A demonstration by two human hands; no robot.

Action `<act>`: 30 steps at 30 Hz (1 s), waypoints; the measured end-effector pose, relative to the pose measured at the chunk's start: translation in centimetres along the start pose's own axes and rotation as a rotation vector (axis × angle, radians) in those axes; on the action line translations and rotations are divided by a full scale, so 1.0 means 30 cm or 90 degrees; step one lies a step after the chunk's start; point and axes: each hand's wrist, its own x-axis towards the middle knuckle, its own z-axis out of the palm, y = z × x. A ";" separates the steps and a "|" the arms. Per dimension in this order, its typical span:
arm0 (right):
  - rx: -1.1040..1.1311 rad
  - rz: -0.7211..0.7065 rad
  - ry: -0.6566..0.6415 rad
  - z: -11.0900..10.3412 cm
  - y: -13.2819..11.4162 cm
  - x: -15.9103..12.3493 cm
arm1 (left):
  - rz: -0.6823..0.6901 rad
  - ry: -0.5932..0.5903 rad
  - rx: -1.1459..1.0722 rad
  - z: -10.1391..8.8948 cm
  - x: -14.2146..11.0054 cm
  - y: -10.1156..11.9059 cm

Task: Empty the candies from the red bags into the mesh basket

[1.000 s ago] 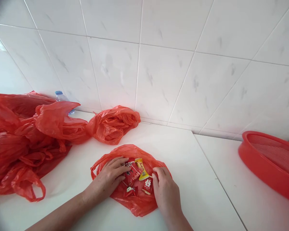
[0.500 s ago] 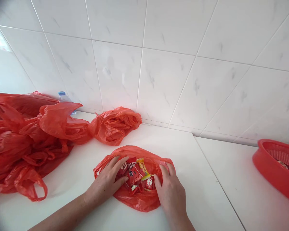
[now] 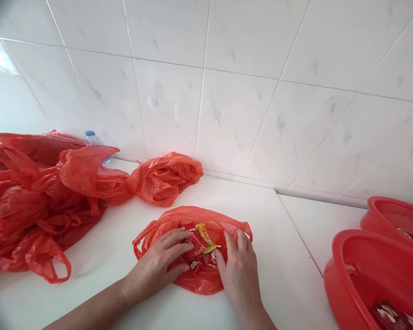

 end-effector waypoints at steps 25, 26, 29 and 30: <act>0.018 -0.021 -0.001 -0.046 -0.008 0.010 | -0.216 0.183 0.082 -0.135 0.107 -0.038; 0.018 -0.023 0.016 -0.060 -0.006 0.013 | -0.206 0.181 0.087 -0.148 0.115 -0.021; 0.003 -0.028 0.053 -0.102 0.001 0.026 | -0.174 0.163 0.138 -0.176 0.126 0.028; -0.003 -0.030 0.060 -0.115 0.004 0.031 | -0.163 0.156 0.161 -0.184 0.127 0.041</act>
